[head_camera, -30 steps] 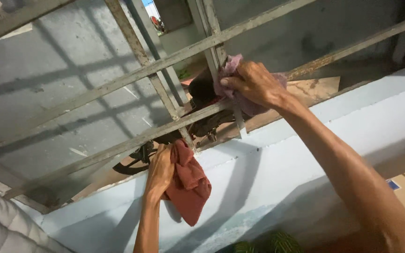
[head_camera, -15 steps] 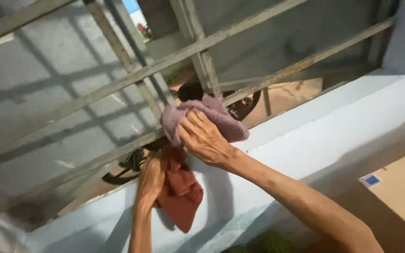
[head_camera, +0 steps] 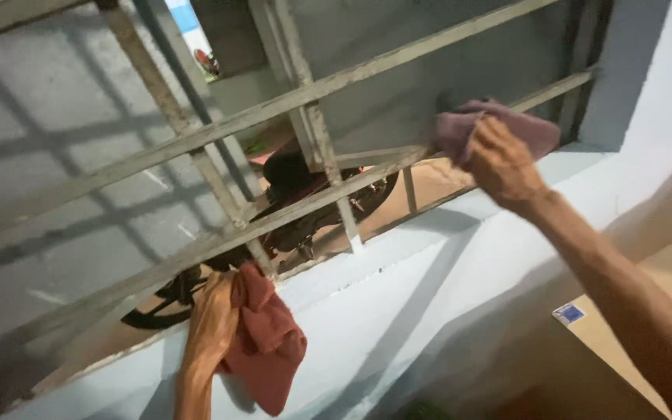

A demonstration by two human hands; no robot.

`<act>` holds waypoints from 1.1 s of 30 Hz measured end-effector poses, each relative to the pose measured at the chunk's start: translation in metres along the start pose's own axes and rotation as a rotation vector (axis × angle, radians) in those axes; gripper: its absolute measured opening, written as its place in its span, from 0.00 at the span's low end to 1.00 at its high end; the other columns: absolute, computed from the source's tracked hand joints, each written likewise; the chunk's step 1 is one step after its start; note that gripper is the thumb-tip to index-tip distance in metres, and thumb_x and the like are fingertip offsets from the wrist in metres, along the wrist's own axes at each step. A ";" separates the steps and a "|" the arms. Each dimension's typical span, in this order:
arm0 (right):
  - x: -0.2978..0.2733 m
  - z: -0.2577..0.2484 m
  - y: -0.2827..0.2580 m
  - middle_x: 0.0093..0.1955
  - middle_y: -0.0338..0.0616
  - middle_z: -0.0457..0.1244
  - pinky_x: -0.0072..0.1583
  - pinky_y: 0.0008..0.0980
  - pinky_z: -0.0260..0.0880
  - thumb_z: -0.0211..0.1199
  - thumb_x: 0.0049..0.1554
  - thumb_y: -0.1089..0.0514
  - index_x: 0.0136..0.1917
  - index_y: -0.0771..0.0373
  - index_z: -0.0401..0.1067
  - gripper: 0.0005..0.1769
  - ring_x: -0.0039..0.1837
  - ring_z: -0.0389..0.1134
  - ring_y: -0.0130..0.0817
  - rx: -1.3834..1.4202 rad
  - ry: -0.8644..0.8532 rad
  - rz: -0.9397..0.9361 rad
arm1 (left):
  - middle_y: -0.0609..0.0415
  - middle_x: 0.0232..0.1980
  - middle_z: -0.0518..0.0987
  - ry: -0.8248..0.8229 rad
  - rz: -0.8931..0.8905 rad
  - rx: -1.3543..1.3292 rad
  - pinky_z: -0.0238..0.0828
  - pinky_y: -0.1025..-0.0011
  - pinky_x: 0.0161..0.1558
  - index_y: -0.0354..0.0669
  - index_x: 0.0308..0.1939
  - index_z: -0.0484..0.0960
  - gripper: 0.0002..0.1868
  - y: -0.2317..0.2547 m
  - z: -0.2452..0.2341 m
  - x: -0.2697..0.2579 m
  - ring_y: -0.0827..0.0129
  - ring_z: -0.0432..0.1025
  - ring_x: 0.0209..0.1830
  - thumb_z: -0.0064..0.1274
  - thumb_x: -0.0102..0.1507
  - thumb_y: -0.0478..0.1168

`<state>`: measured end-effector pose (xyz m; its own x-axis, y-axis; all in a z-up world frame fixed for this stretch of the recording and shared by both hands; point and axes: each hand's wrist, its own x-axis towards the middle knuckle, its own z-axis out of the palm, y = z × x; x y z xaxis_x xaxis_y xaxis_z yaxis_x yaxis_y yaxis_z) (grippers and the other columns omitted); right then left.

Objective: Cleaning a metal window frame using two cloths

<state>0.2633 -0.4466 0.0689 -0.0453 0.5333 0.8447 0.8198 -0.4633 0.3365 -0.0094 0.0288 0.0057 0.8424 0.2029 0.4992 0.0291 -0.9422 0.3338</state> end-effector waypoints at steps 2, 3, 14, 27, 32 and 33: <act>-0.011 -0.022 0.026 0.64 0.63 0.62 0.67 0.51 0.66 0.53 0.66 0.66 0.63 0.70 0.68 0.13 0.62 0.64 0.57 -0.118 -0.115 0.069 | 0.42 0.41 0.75 -0.076 -0.141 0.029 0.66 0.50 0.47 0.44 0.39 0.77 0.11 0.003 -0.001 0.001 0.42 0.74 0.45 0.38 0.67 0.40; -0.053 -0.006 0.070 0.64 0.63 0.62 0.67 0.51 0.66 0.53 0.66 0.66 0.63 0.70 0.68 0.13 0.62 0.64 0.57 -0.126 -0.115 0.069 | 0.42 0.41 0.75 -0.075 -0.135 0.025 0.66 0.50 0.47 0.44 0.39 0.77 0.11 0.013 -0.006 0.001 0.42 0.74 0.45 0.38 0.67 0.40; -0.044 -0.054 0.145 0.65 0.67 0.63 0.50 0.63 0.75 0.47 0.71 0.59 0.65 0.71 0.66 0.15 0.67 0.64 0.64 -0.373 -0.444 0.647 | 0.47 0.45 0.74 -0.116 -0.212 -0.043 0.68 0.53 0.44 0.47 0.43 0.79 0.12 0.030 -0.017 -0.004 0.44 0.75 0.45 0.39 0.62 0.38; -0.042 -0.023 0.128 0.69 0.55 0.64 0.56 0.50 0.75 0.67 0.54 0.51 0.74 0.62 0.66 0.37 0.67 0.66 0.53 -0.678 -0.449 0.515 | 0.42 0.49 0.74 -0.044 0.008 0.044 0.67 0.53 0.50 0.37 0.50 0.76 0.26 0.015 -0.010 -0.004 0.43 0.71 0.51 0.38 0.49 0.22; 0.061 -0.045 -0.026 0.56 0.40 0.69 0.59 0.28 0.71 0.50 0.66 0.58 0.67 0.58 0.66 0.17 0.53 0.71 0.30 -0.812 -0.749 0.205 | 0.42 0.42 0.69 -0.028 0.092 -0.032 0.63 0.50 0.44 0.36 0.37 0.69 0.10 0.024 -0.019 -0.012 0.41 0.67 0.40 0.39 0.53 0.25; 0.066 -0.037 -0.034 0.56 0.40 0.69 0.59 0.28 0.71 0.50 0.66 0.58 0.67 0.58 0.66 0.17 0.53 0.71 0.30 -0.809 -0.745 0.202 | 0.42 0.42 0.69 -0.025 0.089 -0.029 0.63 0.50 0.44 0.36 0.37 0.69 0.10 0.023 -0.019 -0.013 0.41 0.67 0.40 0.39 0.53 0.25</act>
<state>0.2111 -0.4216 0.1284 0.6223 0.5611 0.5458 0.1479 -0.7690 0.6219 -0.0297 0.0094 0.0222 0.8542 0.1121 0.5077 -0.0611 -0.9481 0.3122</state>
